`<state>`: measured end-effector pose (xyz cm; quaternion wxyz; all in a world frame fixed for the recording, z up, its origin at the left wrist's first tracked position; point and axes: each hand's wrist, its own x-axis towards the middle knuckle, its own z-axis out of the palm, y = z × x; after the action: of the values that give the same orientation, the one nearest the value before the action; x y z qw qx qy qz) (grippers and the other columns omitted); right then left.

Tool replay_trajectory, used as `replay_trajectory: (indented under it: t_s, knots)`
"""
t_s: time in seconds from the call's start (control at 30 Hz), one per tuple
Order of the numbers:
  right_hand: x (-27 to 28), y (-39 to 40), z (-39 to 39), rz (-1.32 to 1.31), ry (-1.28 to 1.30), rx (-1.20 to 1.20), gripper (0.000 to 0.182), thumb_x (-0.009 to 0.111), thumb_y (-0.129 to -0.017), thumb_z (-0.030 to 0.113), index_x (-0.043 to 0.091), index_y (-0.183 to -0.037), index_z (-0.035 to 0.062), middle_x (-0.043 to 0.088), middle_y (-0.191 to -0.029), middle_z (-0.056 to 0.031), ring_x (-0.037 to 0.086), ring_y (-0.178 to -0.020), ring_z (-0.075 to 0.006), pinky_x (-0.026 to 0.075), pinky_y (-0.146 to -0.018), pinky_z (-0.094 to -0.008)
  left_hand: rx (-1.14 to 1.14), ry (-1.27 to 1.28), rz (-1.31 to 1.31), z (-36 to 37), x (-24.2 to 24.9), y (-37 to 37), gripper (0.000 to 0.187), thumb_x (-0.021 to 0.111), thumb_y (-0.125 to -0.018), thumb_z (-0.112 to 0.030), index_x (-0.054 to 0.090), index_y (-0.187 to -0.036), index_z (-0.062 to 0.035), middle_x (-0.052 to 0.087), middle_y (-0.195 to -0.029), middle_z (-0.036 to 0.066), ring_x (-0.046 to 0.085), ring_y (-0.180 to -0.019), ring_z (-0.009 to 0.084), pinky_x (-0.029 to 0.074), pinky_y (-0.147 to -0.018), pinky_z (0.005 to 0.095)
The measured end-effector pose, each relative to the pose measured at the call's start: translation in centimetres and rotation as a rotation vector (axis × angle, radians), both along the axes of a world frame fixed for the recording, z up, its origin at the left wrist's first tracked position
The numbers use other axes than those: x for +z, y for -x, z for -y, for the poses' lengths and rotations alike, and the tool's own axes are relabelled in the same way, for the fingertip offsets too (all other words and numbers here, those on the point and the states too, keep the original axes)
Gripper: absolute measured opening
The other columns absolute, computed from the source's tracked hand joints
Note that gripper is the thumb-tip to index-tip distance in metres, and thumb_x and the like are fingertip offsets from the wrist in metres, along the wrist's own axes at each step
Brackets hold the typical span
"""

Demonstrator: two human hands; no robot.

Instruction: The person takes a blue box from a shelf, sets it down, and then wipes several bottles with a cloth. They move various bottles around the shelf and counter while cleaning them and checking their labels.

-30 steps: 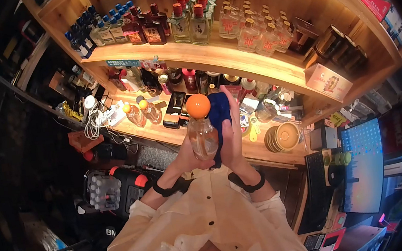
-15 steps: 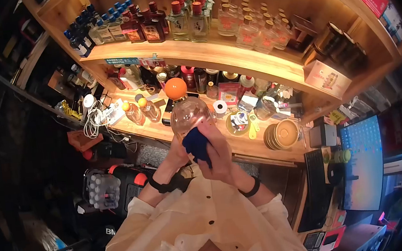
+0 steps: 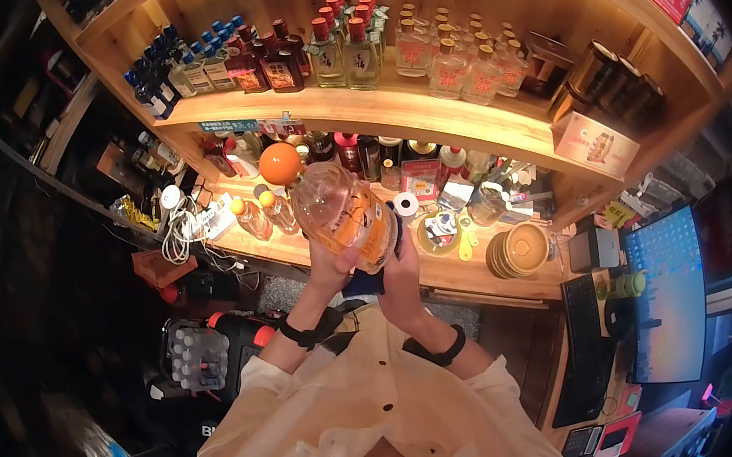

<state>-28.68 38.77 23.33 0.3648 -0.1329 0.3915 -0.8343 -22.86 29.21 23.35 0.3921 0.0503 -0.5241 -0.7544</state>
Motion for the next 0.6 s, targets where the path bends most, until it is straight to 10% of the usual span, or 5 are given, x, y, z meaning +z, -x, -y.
replay_trajectory:
  t_s: [0.3,0.6]
  knots:
    - [-1.7,-1.4,-2.9,-0.829,-0.219,-0.031,0.033,0.051,-0.099,0.012,0.042,-0.127,-0.0036,0.054,-0.110,-0.0153,0.053,-0.094,-0.0219,0.044,-0.085,-0.0347,0.001,-0.085,-0.017,1.2,-0.9,0.0,0.115,0.082,-0.069,-0.058,0.021,-0.152,-0.0067,0.034,-0.151,0.010,0.037,-0.139,0.0279,0.035,-0.114,0.0442]
    - [0.2,-1.4,-0.4,-0.159,0.066,-0.157,0.061,0.026,-0.106,0.046,0.021,-0.152,0.0058,0.033,-0.151,-0.0125,0.033,-0.140,-0.0230,0.027,-0.116,-0.0379,0.064,0.028,0.022,-1.7,1.2,0.3,0.116,0.079,-0.070,-0.061,0.017,-0.153,-0.0100,0.028,-0.154,0.011,0.028,-0.144,0.0292,0.031,-0.116,0.0467]
